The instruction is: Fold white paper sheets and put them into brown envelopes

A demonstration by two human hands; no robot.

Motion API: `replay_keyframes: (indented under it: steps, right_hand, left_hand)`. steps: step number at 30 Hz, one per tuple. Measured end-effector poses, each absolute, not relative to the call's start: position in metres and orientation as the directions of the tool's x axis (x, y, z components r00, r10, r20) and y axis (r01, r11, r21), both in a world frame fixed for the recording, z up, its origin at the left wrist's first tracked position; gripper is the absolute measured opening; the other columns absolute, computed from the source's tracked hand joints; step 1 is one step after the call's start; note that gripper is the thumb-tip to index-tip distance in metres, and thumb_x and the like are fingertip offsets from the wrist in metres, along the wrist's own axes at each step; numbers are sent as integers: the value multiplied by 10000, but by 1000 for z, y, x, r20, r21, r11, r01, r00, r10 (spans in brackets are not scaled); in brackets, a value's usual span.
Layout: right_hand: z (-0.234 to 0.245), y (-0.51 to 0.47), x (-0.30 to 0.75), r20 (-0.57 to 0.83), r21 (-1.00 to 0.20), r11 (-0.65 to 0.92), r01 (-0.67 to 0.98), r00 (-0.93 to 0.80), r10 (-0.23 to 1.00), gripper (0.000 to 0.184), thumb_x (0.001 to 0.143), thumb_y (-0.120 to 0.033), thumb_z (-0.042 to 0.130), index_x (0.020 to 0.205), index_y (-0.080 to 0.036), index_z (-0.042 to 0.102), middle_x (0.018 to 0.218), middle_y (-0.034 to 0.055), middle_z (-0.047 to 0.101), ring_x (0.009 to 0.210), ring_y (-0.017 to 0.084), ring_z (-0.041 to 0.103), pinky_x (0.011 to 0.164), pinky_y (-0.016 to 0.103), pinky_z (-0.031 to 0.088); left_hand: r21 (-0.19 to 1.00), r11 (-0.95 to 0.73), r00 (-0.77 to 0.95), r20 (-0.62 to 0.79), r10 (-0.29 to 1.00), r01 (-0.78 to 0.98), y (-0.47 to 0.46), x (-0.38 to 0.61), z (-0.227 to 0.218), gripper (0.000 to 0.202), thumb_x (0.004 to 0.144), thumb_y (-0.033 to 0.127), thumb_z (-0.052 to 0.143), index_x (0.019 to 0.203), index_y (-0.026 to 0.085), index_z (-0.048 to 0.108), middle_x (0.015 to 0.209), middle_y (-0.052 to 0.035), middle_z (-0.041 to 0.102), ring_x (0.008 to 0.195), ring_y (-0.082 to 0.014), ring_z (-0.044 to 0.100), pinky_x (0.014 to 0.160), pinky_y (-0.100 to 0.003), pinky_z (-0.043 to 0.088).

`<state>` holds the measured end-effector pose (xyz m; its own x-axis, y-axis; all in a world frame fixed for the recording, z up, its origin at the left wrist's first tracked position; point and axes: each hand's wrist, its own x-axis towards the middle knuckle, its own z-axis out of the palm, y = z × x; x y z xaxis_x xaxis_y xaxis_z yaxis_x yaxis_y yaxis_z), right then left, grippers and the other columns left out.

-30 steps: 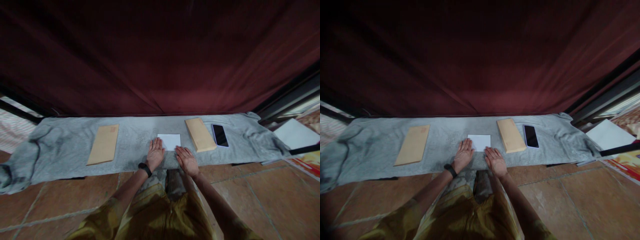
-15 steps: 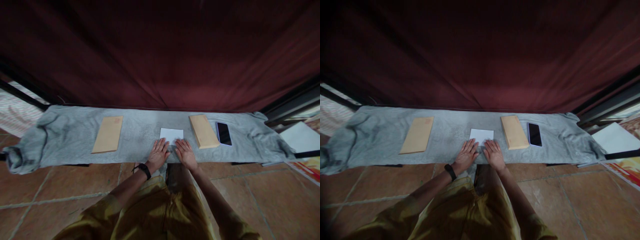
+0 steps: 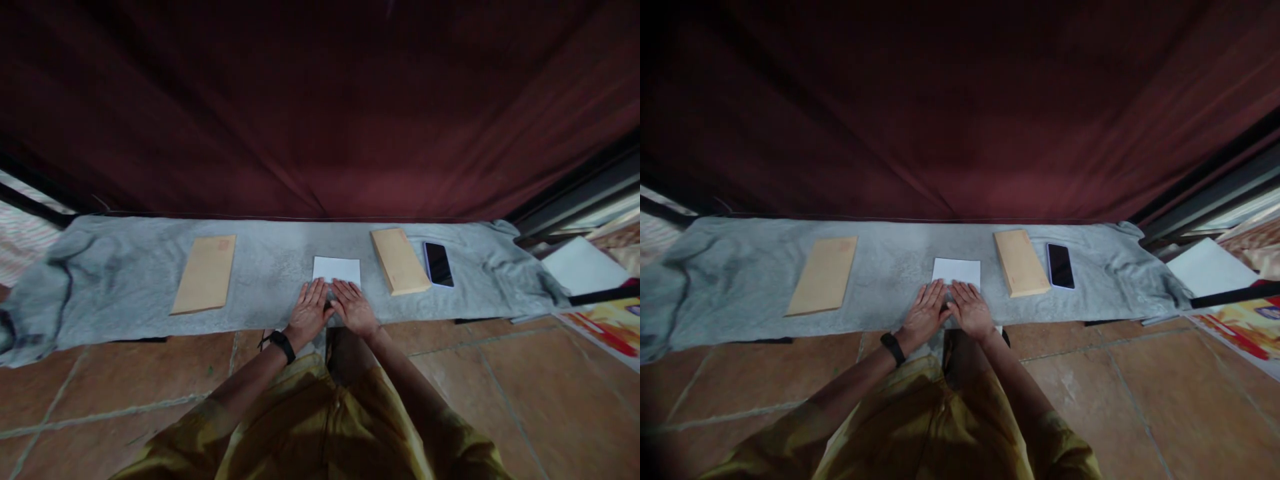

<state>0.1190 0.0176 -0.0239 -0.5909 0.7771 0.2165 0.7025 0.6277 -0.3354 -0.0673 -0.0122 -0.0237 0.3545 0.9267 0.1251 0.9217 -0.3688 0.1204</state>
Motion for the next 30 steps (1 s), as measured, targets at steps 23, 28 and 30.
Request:
replay_keyframes:
  steps: [23, 28, 30]
  right_hand:
    - [-23, 11, 181, 238, -270, 571, 776, -520, 820, 502, 1048, -332, 414, 1527, -181, 420, 1548, 100, 465, 1440, 237, 426, 1217, 474, 318]
    - [-21, 12, 187, 243, -282, 549, 787, -495, 834, 491, 1048, -330, 405, 1518, -192, 438, 1529, 92, 493, 1435, 234, 434, 1212, 474, 332]
    - [-17, 13, 186, 247, -291, 545, 786, -488, 837, 487, 1050, -333, 400, 1510, -184, 450, 1527, 92, 496, 1439, 237, 427, 1212, 475, 335]
  left_hand:
    - [103, -390, 364, 207, 908, 915, -17, -77, -27, 630, 1018, 448, 345, 1510, 57, 384, 1585, -196, 388, 1513, -281, 289, 1231, -492, 274]
    - [102, -395, 367, 215, 905, 913, -17, -78, -26, 626, 1016, 449, 349, 1517, 76, 383, 1584, -192, 391, 1507, -283, 303, 1226, -501, 281]
    - [97, -399, 373, 215, 903, 912, -16, -78, -26, 608, 1017, 445, 357, 1516, 100, 397, 1591, -190, 380, 1507, -287, 304, 1222, -505, 288]
